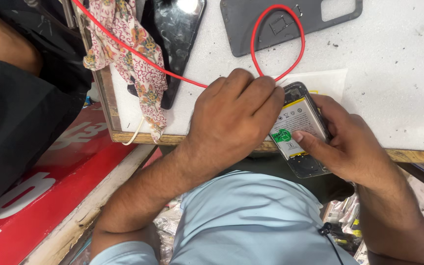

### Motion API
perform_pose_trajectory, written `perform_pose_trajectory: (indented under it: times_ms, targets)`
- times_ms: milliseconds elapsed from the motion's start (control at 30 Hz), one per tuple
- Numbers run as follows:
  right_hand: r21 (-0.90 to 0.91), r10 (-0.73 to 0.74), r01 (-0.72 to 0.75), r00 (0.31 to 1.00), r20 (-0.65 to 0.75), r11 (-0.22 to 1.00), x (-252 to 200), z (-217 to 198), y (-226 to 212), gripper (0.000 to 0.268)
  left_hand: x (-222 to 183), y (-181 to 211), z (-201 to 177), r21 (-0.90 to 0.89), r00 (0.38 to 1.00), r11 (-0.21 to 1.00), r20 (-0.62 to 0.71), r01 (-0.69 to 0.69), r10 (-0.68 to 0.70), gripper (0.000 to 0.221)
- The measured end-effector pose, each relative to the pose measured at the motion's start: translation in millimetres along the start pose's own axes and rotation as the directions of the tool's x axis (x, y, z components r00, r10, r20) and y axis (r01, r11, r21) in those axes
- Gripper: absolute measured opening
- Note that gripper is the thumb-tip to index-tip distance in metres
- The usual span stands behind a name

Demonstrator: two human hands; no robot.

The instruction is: The person reassembles a smartphone by placing a battery into the chassis, seating the camera module, and fitting the back cover. The person handles the battery, camera module, and back cover, then sets the assembled phone on the workbench.

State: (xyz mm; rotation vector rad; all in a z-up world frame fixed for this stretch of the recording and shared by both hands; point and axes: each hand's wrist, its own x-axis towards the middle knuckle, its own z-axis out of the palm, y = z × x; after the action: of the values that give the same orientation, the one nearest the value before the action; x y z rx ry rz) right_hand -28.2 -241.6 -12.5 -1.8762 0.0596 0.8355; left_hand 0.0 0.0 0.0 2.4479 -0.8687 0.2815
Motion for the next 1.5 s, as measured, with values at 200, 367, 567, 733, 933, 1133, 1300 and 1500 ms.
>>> perform_pose_trajectory:
  times_ms: [200,367,567,733,933,1133,1300,1500]
  targets:
    - [0.035,-0.013,0.013,1.0,0.01,0.999,0,-2,-6,0.053,9,-8,7,0.021,0.997,0.997,0.017,-0.074,0.073,0.023]
    - [-0.01,0.112,-0.112,0.994,0.011,0.994,1,-3,-8,0.057,5,-10,5,0.069,0.996,0.994,0.034,-0.089,0.087,0.021]
    - [0.001,0.056,-0.056,0.998,0.001,0.998,3,1,-12,0.059,12,-12,18,0.118,0.994,0.987,-0.008,-0.109,0.111,0.016]
    - [-0.053,0.062,-0.062,0.998,-0.006,0.997,4,1,-17,0.058,14,-14,20,-0.006,0.999,0.999,0.004,-0.051,0.051,0.023]
    - [-0.081,0.086,-0.085,0.996,0.01,0.993,5,-1,-17,0.058,4,-16,12,-0.057,0.999,0.998,0.043,-0.011,0.014,0.024]
    - [-0.103,0.073,-0.074,0.997,-0.01,0.992,5,2,-20,0.06,7,-9,18,-0.007,0.999,1.0,0.053,0.01,-0.009,0.019]
    - [-0.065,-0.002,0.002,1.0,-0.004,0.998,4,1,-19,0.058,5,-4,11,-0.017,0.998,0.998,0.038,0.06,-0.059,0.021]
    - [-0.08,0.101,-0.1,0.995,0.013,0.992,5,0,-20,0.058,3,-2,8,0.045,0.999,0.998,0.029,0.043,-0.044,0.021]
